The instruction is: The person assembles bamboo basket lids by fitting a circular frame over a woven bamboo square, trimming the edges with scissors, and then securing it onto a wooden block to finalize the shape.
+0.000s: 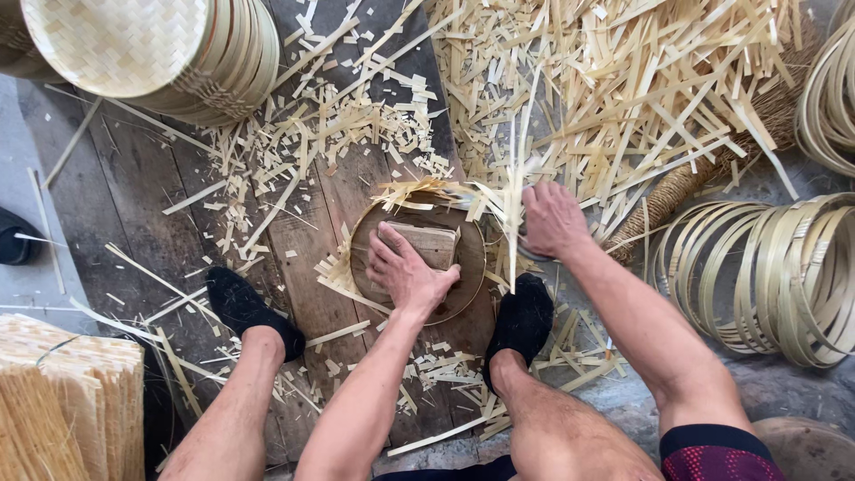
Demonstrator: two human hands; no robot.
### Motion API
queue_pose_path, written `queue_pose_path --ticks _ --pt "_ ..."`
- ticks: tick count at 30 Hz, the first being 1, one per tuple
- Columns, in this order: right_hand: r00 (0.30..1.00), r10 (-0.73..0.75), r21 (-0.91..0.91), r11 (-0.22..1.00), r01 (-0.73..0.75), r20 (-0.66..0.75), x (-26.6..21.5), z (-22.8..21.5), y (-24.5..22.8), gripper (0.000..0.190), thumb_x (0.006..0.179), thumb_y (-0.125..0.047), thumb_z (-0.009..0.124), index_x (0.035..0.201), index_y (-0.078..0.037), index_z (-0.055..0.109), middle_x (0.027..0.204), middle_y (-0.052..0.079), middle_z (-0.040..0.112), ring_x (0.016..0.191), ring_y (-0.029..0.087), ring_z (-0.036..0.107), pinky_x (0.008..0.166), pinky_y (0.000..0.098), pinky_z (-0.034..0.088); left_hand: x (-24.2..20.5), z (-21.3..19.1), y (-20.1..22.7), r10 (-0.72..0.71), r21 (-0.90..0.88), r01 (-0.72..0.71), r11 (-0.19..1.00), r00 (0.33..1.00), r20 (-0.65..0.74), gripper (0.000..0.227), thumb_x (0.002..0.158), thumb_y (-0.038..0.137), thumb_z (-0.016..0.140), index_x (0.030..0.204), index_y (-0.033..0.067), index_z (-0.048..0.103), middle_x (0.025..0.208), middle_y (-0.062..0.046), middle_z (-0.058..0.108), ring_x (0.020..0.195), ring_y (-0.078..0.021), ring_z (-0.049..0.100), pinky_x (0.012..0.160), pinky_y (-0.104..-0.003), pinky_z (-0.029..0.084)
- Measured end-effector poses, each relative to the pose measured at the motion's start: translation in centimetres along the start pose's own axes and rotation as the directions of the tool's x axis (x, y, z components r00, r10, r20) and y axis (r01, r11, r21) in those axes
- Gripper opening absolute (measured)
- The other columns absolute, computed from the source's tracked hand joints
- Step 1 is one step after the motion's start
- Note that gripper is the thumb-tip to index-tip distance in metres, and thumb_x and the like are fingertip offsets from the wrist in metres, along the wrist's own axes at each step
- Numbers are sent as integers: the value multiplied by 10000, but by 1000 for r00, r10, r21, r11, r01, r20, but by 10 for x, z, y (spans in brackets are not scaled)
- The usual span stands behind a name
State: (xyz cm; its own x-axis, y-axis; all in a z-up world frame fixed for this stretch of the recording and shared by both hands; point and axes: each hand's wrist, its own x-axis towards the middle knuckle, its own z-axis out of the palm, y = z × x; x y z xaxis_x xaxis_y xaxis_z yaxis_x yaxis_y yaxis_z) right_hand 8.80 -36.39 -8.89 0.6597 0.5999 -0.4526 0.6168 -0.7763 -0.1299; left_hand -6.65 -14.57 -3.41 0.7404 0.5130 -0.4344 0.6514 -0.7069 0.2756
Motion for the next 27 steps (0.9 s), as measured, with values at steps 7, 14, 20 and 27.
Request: queue_pose_path --ticks 7,14,20,27 --pt "975 82 86 991 -102 207 5 5 -4 260 959 -206 475 1061 -4 602 941 170 657 858 266 650 768 379 561 1 -15 -2 196 95 -206 974 975 108 1549 485 499 958 1538 -22 -52 1520 -323 142 1425 -503 177 1120 -723 168" --pt "995 -30 -89 996 21 -100 10 15 -5 330 814 -240 579 988 32 643 856 175 641 762 254 630 722 355 564 7 -15 -18 438 135 -450 883 892 109 1601 412 473 977 1533 -15 -56 1500 -333 161 1395 -519 199 1110 -710 186" --pt "989 31 7 999 -32 144 3 7 6 305 968 -280 589 1105 -13 649 1000 163 652 882 244 647 776 368 580 14 -25 -27 580 177 -612 771 789 202 1643 353 433 985 1562 54 -61 1521 -264 198 1427 -456 218 1172 -641 192" --pt "999 -30 -116 993 32 13 16 -2 -14 596 766 -473 726 1055 42 649 905 135 603 797 219 587 702 333 550 30 -29 -26 603 239 -721 650 681 415 1706 355 497 1011 1566 61 -109 1551 -278 146 1470 -466 156 1230 -629 110"
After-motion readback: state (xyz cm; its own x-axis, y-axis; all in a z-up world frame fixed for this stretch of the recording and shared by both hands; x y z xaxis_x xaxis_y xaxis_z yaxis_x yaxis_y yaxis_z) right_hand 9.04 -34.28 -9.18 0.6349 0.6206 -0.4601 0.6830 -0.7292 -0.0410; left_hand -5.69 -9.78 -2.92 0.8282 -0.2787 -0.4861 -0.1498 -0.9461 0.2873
